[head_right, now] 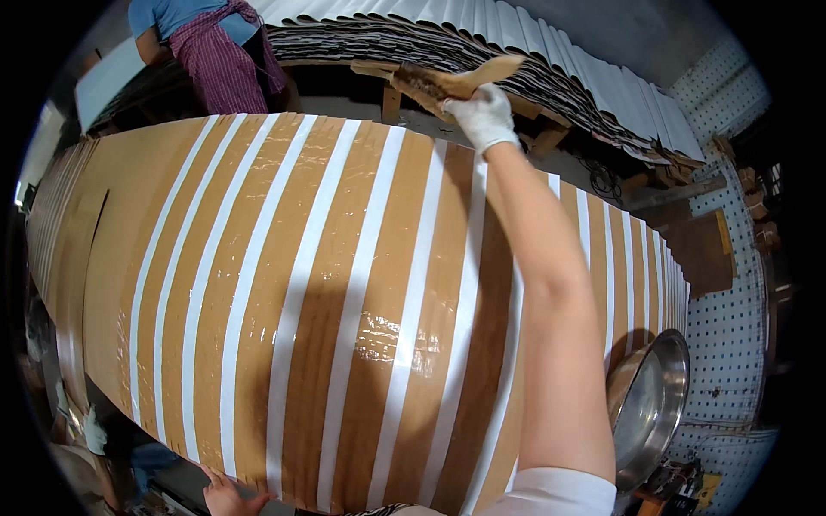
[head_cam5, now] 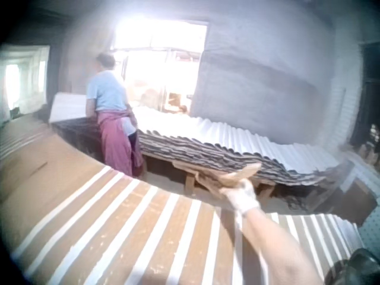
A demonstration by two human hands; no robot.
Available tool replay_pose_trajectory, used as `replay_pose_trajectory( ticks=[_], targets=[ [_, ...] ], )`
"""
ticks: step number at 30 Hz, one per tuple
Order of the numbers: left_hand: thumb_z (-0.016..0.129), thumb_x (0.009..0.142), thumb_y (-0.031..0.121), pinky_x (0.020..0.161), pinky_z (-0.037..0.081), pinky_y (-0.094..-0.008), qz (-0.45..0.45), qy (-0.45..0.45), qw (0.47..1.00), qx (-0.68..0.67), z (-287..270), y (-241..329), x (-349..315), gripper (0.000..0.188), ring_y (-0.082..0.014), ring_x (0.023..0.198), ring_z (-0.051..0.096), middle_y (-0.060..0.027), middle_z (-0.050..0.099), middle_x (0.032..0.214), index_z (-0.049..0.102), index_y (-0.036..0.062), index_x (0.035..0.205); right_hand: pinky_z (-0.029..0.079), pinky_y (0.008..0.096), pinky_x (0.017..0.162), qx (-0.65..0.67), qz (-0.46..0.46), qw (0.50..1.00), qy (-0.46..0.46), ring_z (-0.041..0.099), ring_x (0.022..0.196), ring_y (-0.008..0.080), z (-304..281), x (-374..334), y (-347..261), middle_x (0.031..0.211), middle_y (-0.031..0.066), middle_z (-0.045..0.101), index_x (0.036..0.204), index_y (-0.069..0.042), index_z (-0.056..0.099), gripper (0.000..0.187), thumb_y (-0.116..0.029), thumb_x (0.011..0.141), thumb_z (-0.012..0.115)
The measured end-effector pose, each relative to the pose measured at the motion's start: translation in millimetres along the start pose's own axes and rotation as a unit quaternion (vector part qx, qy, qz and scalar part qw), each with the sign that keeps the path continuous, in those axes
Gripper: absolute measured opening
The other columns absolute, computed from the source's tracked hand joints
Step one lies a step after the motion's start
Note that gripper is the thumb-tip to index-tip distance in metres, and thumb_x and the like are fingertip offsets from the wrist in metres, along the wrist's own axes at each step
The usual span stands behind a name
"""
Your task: The person repeatedly brushes a liquid adhesive onto a large, striped, curved surface using a wide brush. They dip the brush into a metal bowl to reload adhesive and continue applying it in long strokes across the surface.
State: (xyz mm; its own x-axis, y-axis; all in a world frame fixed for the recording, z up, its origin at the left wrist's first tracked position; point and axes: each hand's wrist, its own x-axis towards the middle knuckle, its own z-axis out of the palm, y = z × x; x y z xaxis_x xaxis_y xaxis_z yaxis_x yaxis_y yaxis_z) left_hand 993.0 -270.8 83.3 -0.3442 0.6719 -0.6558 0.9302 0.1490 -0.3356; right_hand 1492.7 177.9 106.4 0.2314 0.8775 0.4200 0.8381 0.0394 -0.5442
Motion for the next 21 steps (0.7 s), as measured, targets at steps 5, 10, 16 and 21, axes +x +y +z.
replay_pose_trajectory(
  ticks=[5,10,16,21],
  targets=[
    [0.067,0.072,0.069,0.095,0.051,-0.0351,0.003,-0.064,0.998,0.013,6.2,-2.5,9.4,0.102,-0.0352,0.119,0.06,-0.0387,0.038,0.143,0.052,-0.0149,0.129,0.052,0.0385,0.091,-0.102,-0.048,0.973,-0.2,0.067,0.099,0.0335,27.4,-17.6,7.7,0.102,0.0215,0.07,0.105,-0.001,0.069,0.055,-0.034,0.065,0.086],
    [0.066,0.071,0.073,0.088,0.053,-0.0375,0.071,0.041,0.995,0.05,60.8,-29.4,7.6,0.11,-0.036,0.106,0.065,-0.037,0.04,0.142,0.045,-0.0158,0.133,0.051,0.0394,0.092,-0.11,-0.002,0.986,-0.122,0.065,0.102,0.0338,37.1,-19.3,-28.6,0.104,0.0171,0.07,0.109,-0.013,0.069,0.041,-0.029,0.073,0.078],
    [0.065,0.064,0.082,0.08,0.053,-0.0376,0.059,0.125,0.99,0.02,63.3,-30.5,-7.4,0.122,-0.0373,0.096,0.066,-0.0364,0.042,0.141,0.044,-0.017,0.133,0.052,0.0355,0.092,-0.09,-0.032,0.98,-0.176,0.067,0.103,0.0292,41.2,-10.0,-123.9,0.108,0.0166,0.071,0.109,-0.006,0.07,0.054,-0.04,0.069,0.083],
    [0.065,0.067,0.079,0.086,0.05,-0.0396,0.099,0.185,0.978,0.007,63.6,-31.1,5.2,0.119,-0.0393,0.103,0.062,-0.0386,0.039,0.142,0.043,-0.0171,0.133,0.05,0.0391,0.093,-0.163,-0.064,0.975,-0.138,0.064,0.106,0.0332,110.5,-0.9,-77.8,0.111,0.0159,0.069,0.114,-0.011,0.067,0.049,-0.034,0.073,0.081]
  ],
)
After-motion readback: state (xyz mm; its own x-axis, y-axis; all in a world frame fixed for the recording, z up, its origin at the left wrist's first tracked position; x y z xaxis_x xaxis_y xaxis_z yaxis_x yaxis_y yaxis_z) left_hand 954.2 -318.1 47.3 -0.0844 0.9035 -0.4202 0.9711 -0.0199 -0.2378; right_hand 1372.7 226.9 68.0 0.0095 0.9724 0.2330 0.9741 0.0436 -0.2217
